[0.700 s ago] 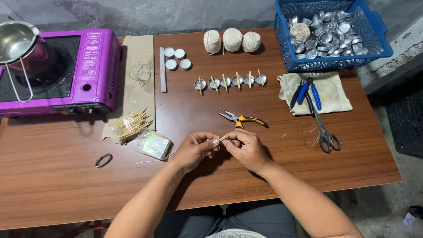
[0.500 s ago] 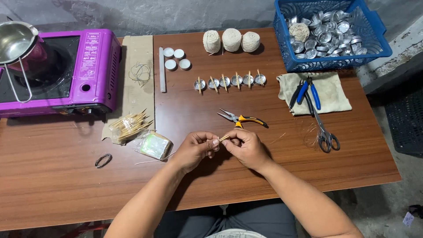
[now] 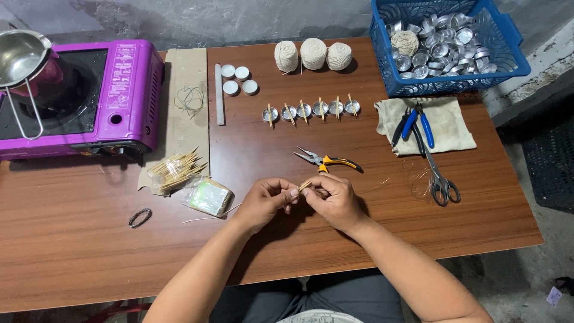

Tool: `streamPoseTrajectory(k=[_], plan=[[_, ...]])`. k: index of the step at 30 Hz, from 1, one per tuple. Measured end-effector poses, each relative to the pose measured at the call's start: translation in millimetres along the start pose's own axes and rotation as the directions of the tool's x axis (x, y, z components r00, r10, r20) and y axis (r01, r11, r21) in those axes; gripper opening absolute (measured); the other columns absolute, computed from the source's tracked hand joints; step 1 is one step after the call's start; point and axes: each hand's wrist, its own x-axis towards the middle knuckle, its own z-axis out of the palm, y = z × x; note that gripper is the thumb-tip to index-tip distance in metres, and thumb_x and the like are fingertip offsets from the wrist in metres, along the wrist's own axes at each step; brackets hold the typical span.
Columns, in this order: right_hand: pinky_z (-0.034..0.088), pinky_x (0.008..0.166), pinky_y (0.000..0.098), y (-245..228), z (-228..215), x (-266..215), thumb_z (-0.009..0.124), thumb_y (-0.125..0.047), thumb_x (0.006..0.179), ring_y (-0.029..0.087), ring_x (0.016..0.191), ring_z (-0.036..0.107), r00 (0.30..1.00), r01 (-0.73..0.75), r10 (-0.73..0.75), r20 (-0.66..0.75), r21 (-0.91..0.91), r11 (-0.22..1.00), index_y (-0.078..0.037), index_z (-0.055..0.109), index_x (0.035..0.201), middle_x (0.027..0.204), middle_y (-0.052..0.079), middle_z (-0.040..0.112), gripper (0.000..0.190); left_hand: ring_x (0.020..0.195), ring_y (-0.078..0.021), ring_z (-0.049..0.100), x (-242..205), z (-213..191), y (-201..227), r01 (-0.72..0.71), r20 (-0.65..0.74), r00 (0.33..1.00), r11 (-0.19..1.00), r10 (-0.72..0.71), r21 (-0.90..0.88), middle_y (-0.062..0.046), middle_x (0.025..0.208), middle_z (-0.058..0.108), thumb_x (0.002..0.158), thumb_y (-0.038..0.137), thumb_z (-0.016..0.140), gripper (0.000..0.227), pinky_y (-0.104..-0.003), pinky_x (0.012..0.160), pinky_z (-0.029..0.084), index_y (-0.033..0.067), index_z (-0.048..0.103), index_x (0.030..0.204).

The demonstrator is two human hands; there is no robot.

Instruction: Assembling cotton wicks into metal holders using pliers and scissors at a workshop table.

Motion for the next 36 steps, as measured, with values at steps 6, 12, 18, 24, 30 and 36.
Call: streamPoseTrajectory(k=[6, 12, 18, 24, 30, 36], plan=[[0.039, 0.050, 0.0270, 8.7, 7.2, -8.5, 0.076, -0.011, 0.086, 0.010, 0.053, 0.040, 0.999, -0.044, 0.045, -0.013, 0.075, 0.996, -0.008, 0.078, 0.099, 0.054, -0.001, 0.036, 0.013, 0.057, -0.0146, 0.065, 2.3, -1.6, -6.4, 0.078, 0.005, 0.997, 0.988, -0.078, -0.137, -0.016, 0.070, 0.069, 0.091, 0.005, 0.077, 0.019, -0.027, 0.055, 0.059, -0.0109, 0.071, 0.099], [0.037, 0.049, 0.0222, 6.6, 4.2, -6.2, 0.074, -0.007, 0.086, 0.006, 0.050, 0.040, 0.997, -0.075, 0.075, 0.004, 0.101, 0.992, -0.007, 0.077, 0.103, 0.049, -0.005, 0.036, 0.016, 0.055, -0.0136, 0.065, 5.4, -6.3, -13.2, 0.099, 0.005, 0.995, 0.976, -0.100, -0.195, -0.015, 0.071, 0.070, 0.090, 0.006, 0.077, 0.020, -0.027, 0.054, 0.060, -0.0108, 0.071, 0.099], [0.039, 0.051, 0.0214, 9.9, 6.4, -10.1, 0.075, -0.006, 0.086, 0.006, 0.056, 0.043, 0.990, -0.137, 0.137, 0.015, 0.176, 0.975, -0.007, 0.079, 0.098, 0.053, -0.001, 0.046, 0.013, 0.053, -0.0140, 0.064, 5.7, -6.5, -14.6, 0.098, 0.011, 0.995, 0.969, -0.098, -0.228, -0.016, 0.070, 0.068, 0.090, 0.006, 0.078, 0.020, -0.028, 0.053, 0.059, -0.0112, 0.071, 0.099], [0.042, 0.055, 0.0198, -33.1, 5.8, 1.4, 0.074, -0.006, 0.088, 0.003, 0.060, 0.045, 0.969, -0.245, 0.241, 0.046, 0.242, 0.939, -0.007, 0.082, 0.094, 0.058, -0.003, 0.055, 0.010, 0.052, -0.0136, 0.063, 3.8, -4.7, -11.8, 0.100, 0.019, 0.995, 0.971, -0.098, -0.219, -0.016, 0.069, 0.067, 0.090, 0.005, 0.078, 0.019, -0.028, 0.052, 0.059, -0.0104, 0.071, 0.097], [0.045, 0.057, 0.0183, -3.1, 1.5, -7.2, 0.078, -0.004, 0.086, 0.005, 0.066, 0.049, 0.951, -0.309, 0.295, 0.094, 0.284, 0.908, -0.005, 0.082, 0.094, 0.068, 0.004, 0.066, 0.009, 0.049, -0.0134, 0.061, 1.7, -4.3, -7.6, 0.111, 0.041, 0.994, 0.969, -0.104, -0.220, -0.016, 0.067, 0.067, 0.090, 0.003, 0.077, 0.015, -0.028, 0.050, 0.057, -0.0094, 0.071, 0.095], [0.046, 0.057, 0.0209, 13.3, 1.0, -10.8, 0.079, -0.005, 0.085, 0.006, 0.069, 0.051, 0.959, -0.282, 0.263, 0.108, 0.235, 0.930, -0.006, 0.082, 0.093, 0.071, 0.005, 0.064, 0.009, 0.048, -0.0127, 0.061, 1.1, -5.2, -8.3, 0.134, 0.062, 0.990, 0.966, -0.124, -0.221, -0.016, 0.066, 0.068, 0.089, 0.002, 0.077, 0.013, -0.028, 0.049, 0.057, -0.0095, 0.071, 0.093]])
